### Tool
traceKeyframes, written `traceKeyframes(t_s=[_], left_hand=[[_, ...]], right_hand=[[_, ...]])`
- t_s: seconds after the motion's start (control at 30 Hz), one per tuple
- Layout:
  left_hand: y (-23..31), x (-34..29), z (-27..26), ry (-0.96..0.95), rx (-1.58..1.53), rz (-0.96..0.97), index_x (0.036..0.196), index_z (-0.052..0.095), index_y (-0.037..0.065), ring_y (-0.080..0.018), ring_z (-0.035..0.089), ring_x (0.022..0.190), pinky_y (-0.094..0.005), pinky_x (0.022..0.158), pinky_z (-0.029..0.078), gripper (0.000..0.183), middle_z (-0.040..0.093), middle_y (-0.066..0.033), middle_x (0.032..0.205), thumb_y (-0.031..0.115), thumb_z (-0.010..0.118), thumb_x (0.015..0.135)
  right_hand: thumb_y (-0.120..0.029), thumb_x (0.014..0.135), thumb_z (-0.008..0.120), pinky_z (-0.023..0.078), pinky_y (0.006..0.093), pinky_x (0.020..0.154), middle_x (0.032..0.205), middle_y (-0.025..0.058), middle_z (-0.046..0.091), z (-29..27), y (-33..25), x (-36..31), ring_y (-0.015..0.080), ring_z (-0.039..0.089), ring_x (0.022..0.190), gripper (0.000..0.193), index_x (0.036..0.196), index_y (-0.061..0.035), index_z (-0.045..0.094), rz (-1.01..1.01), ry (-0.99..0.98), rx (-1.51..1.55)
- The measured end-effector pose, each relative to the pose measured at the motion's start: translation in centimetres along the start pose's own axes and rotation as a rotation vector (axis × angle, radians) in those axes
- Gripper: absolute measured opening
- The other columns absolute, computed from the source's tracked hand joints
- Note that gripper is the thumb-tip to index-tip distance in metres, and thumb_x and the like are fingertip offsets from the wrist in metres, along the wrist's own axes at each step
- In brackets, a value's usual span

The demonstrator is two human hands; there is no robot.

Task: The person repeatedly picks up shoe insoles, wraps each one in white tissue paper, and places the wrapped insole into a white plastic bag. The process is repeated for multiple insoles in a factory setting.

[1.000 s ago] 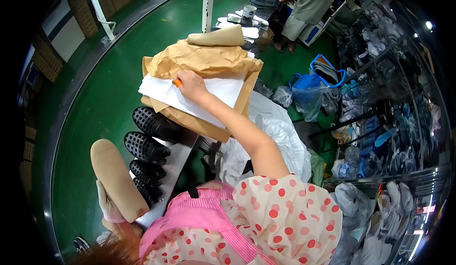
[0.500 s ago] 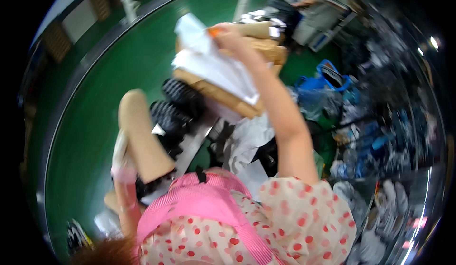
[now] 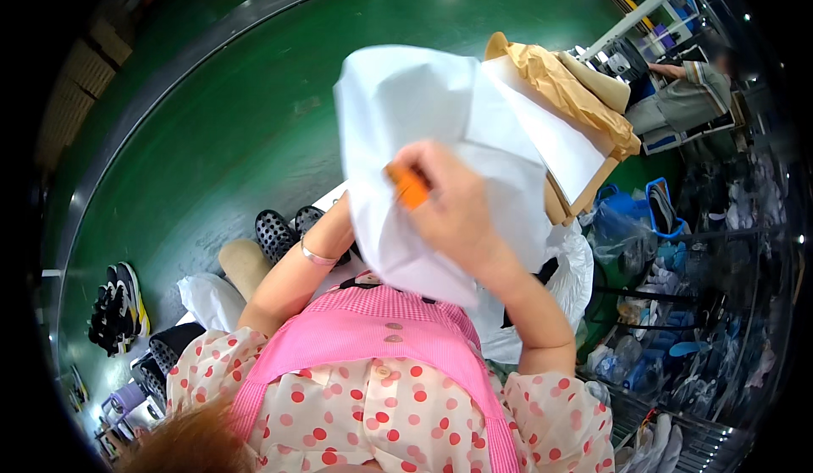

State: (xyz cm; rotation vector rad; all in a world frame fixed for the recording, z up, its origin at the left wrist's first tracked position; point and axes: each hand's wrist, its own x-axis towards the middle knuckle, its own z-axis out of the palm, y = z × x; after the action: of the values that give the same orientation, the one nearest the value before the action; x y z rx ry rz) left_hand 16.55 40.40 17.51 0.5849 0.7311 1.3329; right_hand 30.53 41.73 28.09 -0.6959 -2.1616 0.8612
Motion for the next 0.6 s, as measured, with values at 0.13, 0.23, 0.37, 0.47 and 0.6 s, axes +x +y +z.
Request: traceKeyframes(t_s=[0.13,0.23,0.37,0.47,0.6], left_hand=[[1.1,-2.9,-1.5,0.056,0.250,0.186,0.123,0.054,-0.001,-0.0133,0.060,0.095,-0.0277,0.086,0.049,0.034,0.063,-0.0064,0.107,0.010,0.059,0.091],[2.0,-4.2,-2.2,0.127,0.566,0.450,0.124,0.053,-0.001,-0.0136,0.060,0.096,-0.0287,0.086,0.049,0.036,0.063,-0.0071,0.109,0.011,0.060,0.091],[2.0,-4.5,-2.3,0.187,0.844,0.710,0.125,0.052,-0.001,-0.0139,0.060,0.098,-0.0301,0.087,0.049,0.038,0.062,-0.0081,0.111,0.011,0.061,0.090],[1.8,-4.5,-2.4,0.210,0.930,0.798,0.126,0.051,-0.001,-0.0142,0.059,0.099,-0.0311,0.087,0.049,0.040,0.061,-0.0088,0.113,0.011,0.061,0.090],[1.6,-4.7,-2.4,0.213,0.969,0.830,0.127,0.050,-0.001,-0.0146,0.059,0.100,-0.0322,0.088,0.049,0.042,0.060,-0.0097,0.116,0.012,0.062,0.089]], right_hand=[[-0.009,0.081,0.068,0.049,0.0348,0.064,0.086,0.0124,0.060,3.7,-0.9,-2.2,0.0288,0.060,0.072,0.017,0.093,-0.0059,0.058,-0.114,-0.271,-0.161],[-0.010,0.078,0.071,0.049,0.0349,0.065,0.090,0.0107,0.061,3.8,-0.9,-2.6,0.0277,0.060,0.077,0.021,0.094,-0.0068,0.059,-0.061,-0.322,-0.095],[0.003,0.070,0.074,0.050,0.0323,0.075,0.103,0.0106,0.062,3.2,0.0,-0.6,0.0268,0.061,0.091,0.037,0.105,-0.0056,0.064,-0.275,0.090,-0.355],[-0.003,0.072,0.073,0.048,0.0360,0.079,0.111,0.0099,0.060,3.1,1.5,-0.1,0.0276,0.058,0.097,0.042,0.112,-0.0094,0.062,-0.304,0.164,-0.374],[-0.006,0.070,0.075,0.042,0.0391,0.092,0.118,0.0068,0.058,0.5,-0.1,0.5,0.0288,0.054,0.106,0.046,0.114,-0.0110,0.062,-0.210,0.174,-0.544]])
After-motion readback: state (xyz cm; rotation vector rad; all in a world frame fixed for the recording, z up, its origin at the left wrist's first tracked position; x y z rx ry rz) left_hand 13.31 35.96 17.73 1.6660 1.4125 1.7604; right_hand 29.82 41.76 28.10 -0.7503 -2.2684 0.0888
